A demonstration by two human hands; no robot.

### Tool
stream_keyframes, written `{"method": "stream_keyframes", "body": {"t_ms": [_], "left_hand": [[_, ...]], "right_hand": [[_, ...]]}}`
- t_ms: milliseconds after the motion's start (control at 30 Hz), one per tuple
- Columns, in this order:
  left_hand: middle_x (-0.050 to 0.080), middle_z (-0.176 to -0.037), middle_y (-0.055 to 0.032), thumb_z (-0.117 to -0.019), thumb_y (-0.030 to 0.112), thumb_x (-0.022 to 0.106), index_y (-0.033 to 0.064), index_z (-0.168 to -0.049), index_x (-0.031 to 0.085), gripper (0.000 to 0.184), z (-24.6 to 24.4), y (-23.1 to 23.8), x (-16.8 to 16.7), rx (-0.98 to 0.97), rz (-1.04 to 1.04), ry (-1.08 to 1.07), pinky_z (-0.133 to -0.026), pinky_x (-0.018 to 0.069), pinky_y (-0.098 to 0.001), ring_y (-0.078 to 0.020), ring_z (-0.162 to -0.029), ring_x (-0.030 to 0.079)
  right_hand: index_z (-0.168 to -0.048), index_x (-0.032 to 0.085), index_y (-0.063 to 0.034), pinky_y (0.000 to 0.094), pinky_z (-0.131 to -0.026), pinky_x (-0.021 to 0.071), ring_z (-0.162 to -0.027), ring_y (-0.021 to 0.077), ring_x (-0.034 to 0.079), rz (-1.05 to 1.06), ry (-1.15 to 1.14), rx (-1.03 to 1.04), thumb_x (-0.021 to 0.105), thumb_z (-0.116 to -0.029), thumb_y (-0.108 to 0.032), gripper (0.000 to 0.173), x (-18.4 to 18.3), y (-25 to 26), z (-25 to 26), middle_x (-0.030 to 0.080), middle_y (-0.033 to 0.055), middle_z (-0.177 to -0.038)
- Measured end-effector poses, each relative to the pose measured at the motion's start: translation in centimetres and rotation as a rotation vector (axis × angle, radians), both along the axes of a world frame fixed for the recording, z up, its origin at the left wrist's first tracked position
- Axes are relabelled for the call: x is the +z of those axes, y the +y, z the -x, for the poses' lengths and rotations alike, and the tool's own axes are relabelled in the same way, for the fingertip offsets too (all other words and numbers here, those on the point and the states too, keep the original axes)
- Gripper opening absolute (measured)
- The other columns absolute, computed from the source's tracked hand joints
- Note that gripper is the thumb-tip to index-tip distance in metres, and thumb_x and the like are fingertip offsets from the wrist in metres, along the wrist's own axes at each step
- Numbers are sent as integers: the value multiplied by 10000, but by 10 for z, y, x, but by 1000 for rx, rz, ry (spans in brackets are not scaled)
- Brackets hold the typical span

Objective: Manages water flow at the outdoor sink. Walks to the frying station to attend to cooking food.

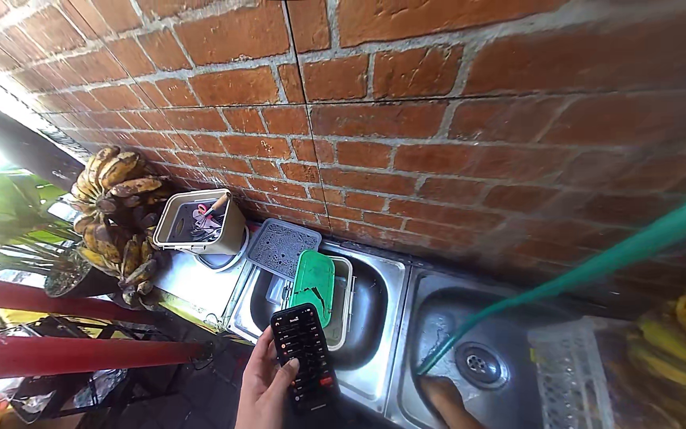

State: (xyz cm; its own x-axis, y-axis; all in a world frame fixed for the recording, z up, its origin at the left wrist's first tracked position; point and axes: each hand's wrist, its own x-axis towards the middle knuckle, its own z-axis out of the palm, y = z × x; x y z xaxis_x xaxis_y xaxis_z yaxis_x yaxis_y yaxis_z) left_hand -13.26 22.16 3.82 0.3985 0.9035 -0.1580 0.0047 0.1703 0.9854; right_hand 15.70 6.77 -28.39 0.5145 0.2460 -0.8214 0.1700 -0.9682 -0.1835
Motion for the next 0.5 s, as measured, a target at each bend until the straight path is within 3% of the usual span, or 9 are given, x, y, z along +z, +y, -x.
{"method": "stream_keyframes", "body": {"t_ms": [133,267,333,367,433,500], "left_hand": [[633,-1326,-226,-964,-40,507,-69,-1535,286,613,-3,0,2,27,2,38,-949,601,-456,-316,-1145,682],[652,-1292,-224,-995,0,512,-62,-1522,320,564,-7,0,2,55,2,66,-936,605,-449,-309,-1118,695],[663,-1282,-217,-1012,34,518,-61,-1506,351,530,-9,1,3,73,-12,96,-940,608,-450,-307,-1110,701],[670,-1270,-215,-1022,46,516,-61,-1496,369,507,-10,2,3,83,-22,106,-934,612,-449,-307,-1098,706],[685,-1234,-214,-1040,56,508,-62,-1472,403,461,-13,5,3,115,-37,110,-917,619,-446,-301,-1062,719],[692,-1210,-207,-1049,60,494,-62,-1461,415,437,-15,6,6,146,-38,105,-907,622,-439,-291,-1041,725]], "right_hand": [[-1038,762,-6,594,-991,517,-1158,379,678,-71,-37,-144,627,-951,-589,605,-2,11,2,729,227,-1147],[-1038,767,-11,595,-1004,507,-1176,384,670,-103,-42,-213,601,-990,-536,552,-7,25,-1,723,237,-1168],[-1064,744,18,580,-985,516,-1137,367,683,-124,3,-342,584,-1008,-494,539,-2,26,-1,721,234,-1154],[-1083,725,36,544,-948,535,-1068,334,701,-172,39,-455,543,-1042,-455,525,1,24,0,725,219,-1114],[-1106,660,42,408,-738,571,-781,212,678,-355,152,-817,448,-1103,-373,466,3,15,4,696,144,-922],[-968,584,-38,322,-543,489,-565,142,531,-537,265,-1159,438,-1081,-299,320,-4,0,3,566,55,-716]]}}
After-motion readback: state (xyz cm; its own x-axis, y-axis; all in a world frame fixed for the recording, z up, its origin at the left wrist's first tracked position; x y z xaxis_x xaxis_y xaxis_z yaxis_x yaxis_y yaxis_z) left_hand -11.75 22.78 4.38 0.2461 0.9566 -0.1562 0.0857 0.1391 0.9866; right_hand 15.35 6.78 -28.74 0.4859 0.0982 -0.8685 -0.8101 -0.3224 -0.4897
